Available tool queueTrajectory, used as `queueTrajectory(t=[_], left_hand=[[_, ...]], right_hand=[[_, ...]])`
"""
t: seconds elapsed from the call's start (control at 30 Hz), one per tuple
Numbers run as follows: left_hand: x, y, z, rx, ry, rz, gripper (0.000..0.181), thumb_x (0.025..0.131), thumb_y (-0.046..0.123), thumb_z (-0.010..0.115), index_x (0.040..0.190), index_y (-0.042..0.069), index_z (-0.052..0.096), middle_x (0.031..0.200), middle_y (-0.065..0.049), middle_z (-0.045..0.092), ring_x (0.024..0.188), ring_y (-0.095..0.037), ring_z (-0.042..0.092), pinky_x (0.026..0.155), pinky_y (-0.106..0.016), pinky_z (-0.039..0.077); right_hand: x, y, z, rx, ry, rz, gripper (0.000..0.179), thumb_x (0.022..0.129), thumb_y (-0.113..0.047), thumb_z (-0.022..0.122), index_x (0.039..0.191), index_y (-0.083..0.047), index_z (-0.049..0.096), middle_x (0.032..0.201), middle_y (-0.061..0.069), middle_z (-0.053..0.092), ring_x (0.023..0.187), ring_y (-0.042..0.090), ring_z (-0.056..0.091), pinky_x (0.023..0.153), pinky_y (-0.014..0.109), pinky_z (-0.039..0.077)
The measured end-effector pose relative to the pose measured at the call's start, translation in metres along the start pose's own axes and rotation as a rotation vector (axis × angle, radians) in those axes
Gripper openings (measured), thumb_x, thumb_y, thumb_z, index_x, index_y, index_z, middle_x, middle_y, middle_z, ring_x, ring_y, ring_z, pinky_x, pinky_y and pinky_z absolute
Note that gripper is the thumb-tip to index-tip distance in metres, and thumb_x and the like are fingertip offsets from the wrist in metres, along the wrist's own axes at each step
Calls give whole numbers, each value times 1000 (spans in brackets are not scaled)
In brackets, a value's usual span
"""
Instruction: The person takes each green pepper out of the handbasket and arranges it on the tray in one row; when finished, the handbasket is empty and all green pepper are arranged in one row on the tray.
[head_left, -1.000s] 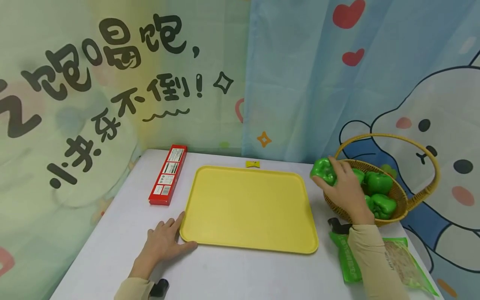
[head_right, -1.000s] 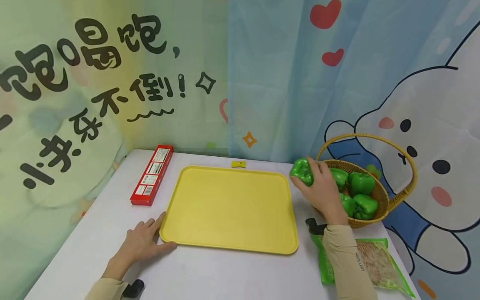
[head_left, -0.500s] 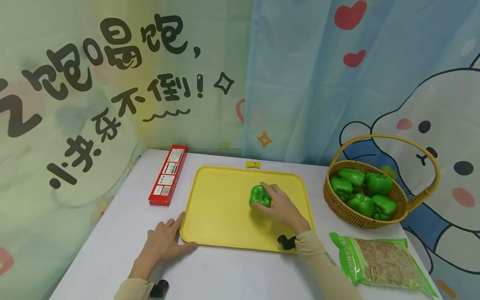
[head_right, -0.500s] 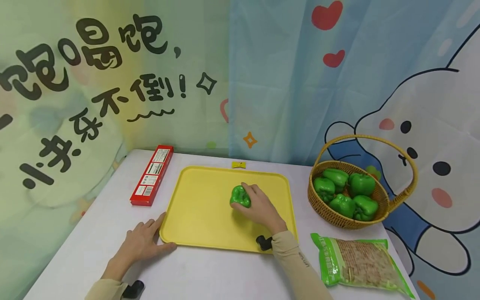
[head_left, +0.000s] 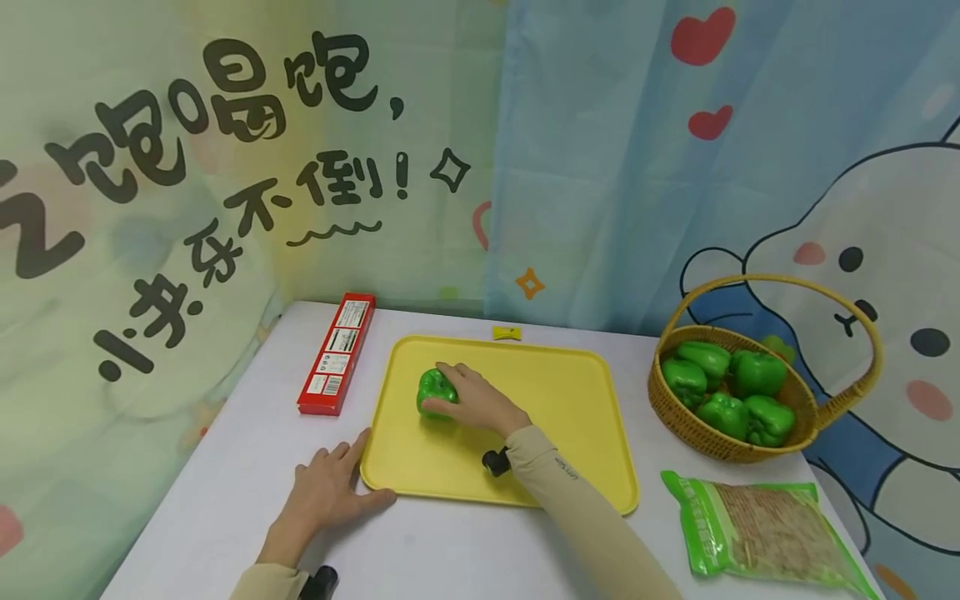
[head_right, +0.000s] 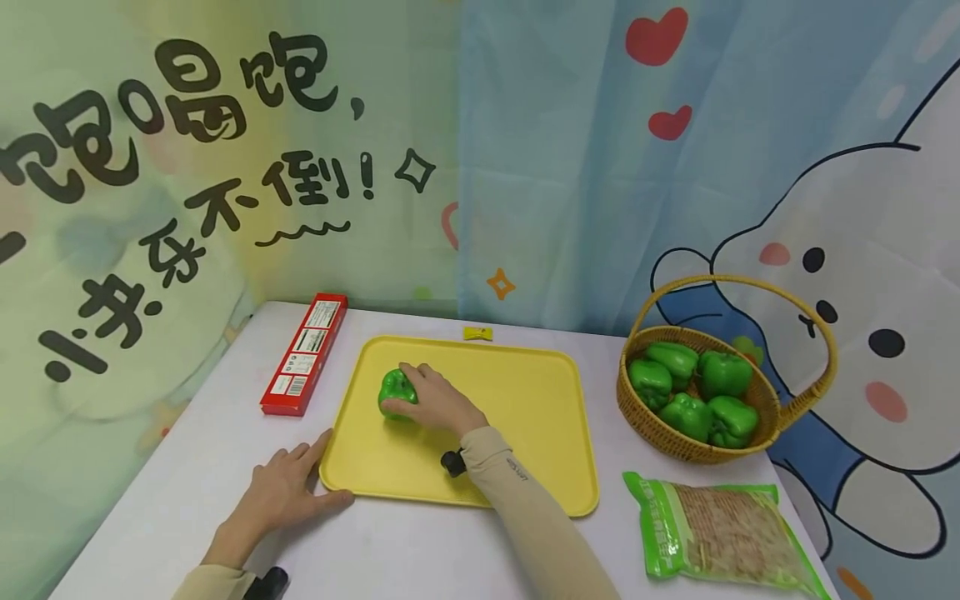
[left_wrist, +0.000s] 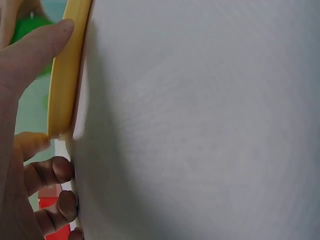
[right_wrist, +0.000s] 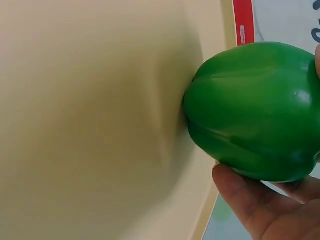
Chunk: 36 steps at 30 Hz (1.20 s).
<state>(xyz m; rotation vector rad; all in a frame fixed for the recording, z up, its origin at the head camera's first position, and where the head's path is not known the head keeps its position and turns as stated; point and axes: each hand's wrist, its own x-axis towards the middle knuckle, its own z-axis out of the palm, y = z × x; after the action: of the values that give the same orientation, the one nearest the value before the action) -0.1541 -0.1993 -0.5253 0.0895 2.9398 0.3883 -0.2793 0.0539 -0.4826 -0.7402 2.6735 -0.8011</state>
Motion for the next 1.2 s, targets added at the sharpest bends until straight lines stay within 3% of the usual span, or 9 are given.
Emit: queueTrajectory(t=[0.27,0.7,0.97,1.2], left_hand=[[-3,1,5,-7,0,-8,109,70,80,68,155,20,38,134,-13,62,110,-34,56,90,-68,45],[-2,1,7,-17,1,-24,110,69,81,67,156,21,36,137,-13,61,116,-38,57,93,-71,43],[0,2,6,-24,6,-5,109,70,79,69,156,21,36,136,-13,61,112,-35,56,92,-70,44],[0,0,2,-20,10,-11,110,70,80,68,156,20,36,136,-13,61,113,-34,56,94,-71,42]], right_hand=[[34,-26,17,-40,-51,-6,87,93,-69,53,160,-21,26,157,16,39,143,32,45,115,50,40],[51,-44,32,-49,-63,-18,87,92,-71,52,160,-24,26,153,14,43,131,27,53,109,49,46],[47,-41,30,22,-37,9,90,90,-75,51,162,-33,16,155,11,40,135,26,51,112,48,43],[23,-29,0,21,1,12,95,89,-78,46,163,-27,14,165,11,28,150,32,37,117,54,36]])
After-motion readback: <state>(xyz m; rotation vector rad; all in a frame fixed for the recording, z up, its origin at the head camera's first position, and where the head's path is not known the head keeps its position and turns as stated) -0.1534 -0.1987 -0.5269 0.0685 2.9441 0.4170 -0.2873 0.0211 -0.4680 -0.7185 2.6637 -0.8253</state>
